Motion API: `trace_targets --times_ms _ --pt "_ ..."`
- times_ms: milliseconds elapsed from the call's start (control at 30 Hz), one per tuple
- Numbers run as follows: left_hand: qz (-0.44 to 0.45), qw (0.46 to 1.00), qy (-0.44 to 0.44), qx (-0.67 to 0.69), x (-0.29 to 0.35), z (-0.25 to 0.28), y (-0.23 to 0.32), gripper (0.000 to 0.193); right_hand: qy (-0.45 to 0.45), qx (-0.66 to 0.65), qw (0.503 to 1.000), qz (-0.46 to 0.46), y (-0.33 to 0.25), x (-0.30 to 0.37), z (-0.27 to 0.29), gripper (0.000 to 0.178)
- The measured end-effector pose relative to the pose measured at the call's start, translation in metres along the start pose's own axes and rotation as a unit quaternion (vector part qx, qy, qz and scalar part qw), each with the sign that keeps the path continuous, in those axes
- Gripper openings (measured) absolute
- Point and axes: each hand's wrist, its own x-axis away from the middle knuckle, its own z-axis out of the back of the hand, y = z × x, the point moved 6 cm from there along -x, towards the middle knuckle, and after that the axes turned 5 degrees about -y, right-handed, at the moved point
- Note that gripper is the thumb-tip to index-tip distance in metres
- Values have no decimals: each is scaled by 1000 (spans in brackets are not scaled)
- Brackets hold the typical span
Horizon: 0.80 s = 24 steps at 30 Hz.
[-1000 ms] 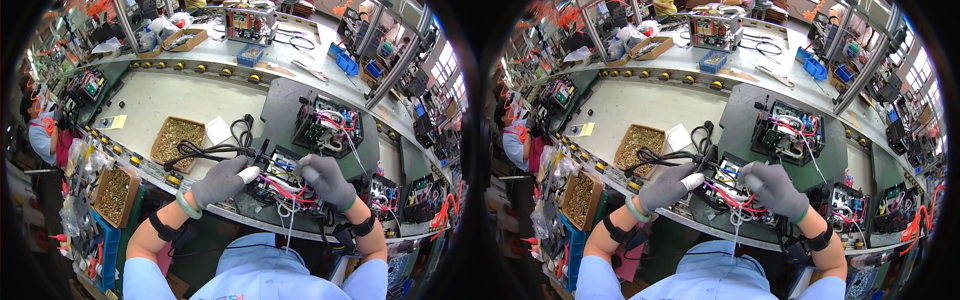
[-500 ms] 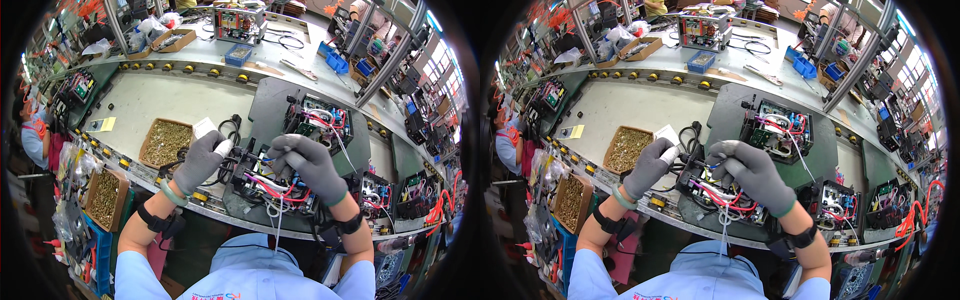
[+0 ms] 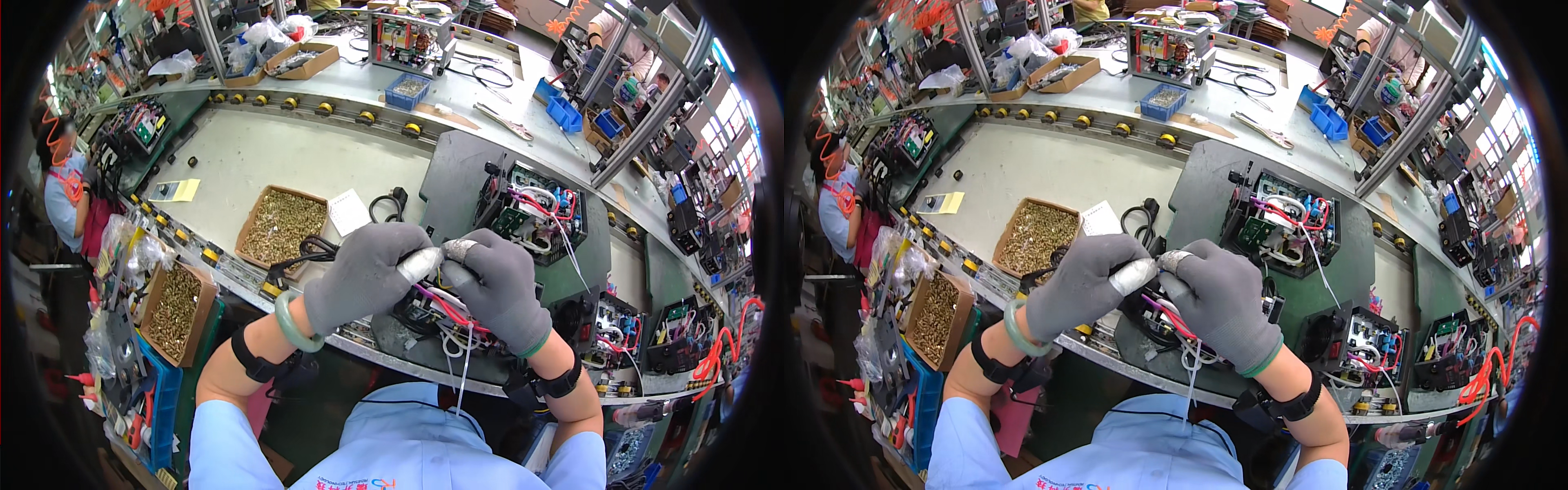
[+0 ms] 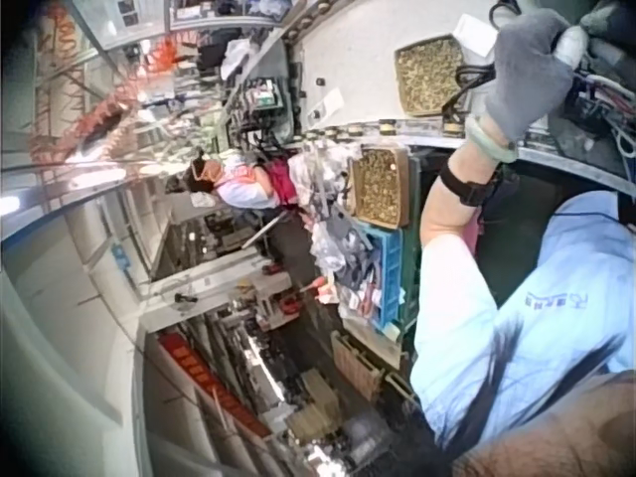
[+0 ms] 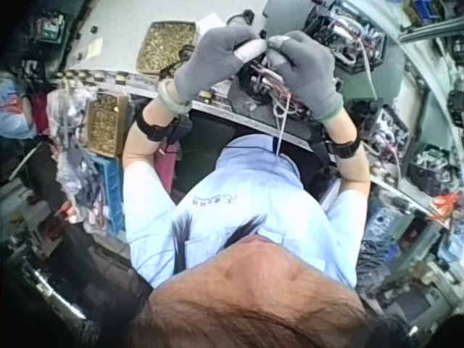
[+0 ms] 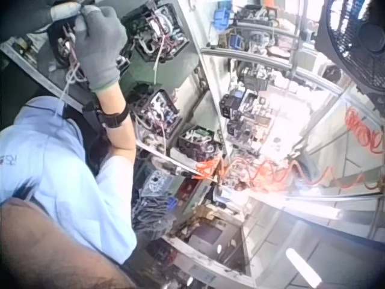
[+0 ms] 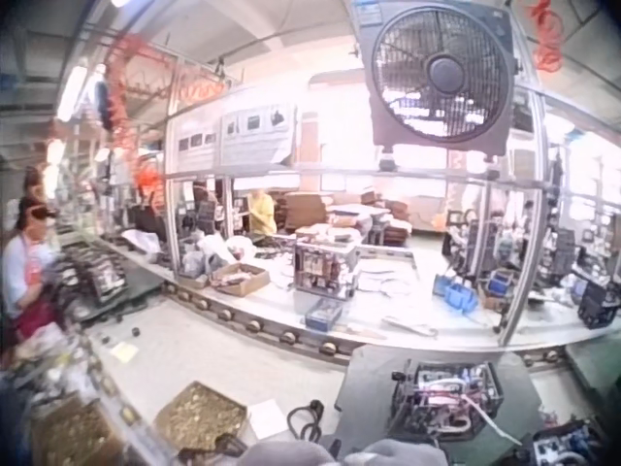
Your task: The recorder is wiring and assembling internal components of solar power inverters on a factory assembly line.
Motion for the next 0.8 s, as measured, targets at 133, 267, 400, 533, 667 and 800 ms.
trace_targets --times_ms 133,267,400,533,667,800 --pt "13 994 -72 76 -5 -5 -10 22 -10 8 1000 27 -2 4 0 10" --pt "25 995 -70 -61 5 -10 -18 21 -127 74 986 72 10 7 -16 8" --pt "47 995 61 -55 28 -9 -6 20 -199 105 971 86 22 10 -25 9" --pt "6 970 109 -215 41 -5 3 44 -270 142 947 102 15 5 -29 7" --pt "111 951 -81 -277 47 -25 -42 48 -262 111 954 93 20 8 -33 8" --pt "124 923 -137 -336 38 -32 -45 52 -230 108 960 120 19 10 -31 5"
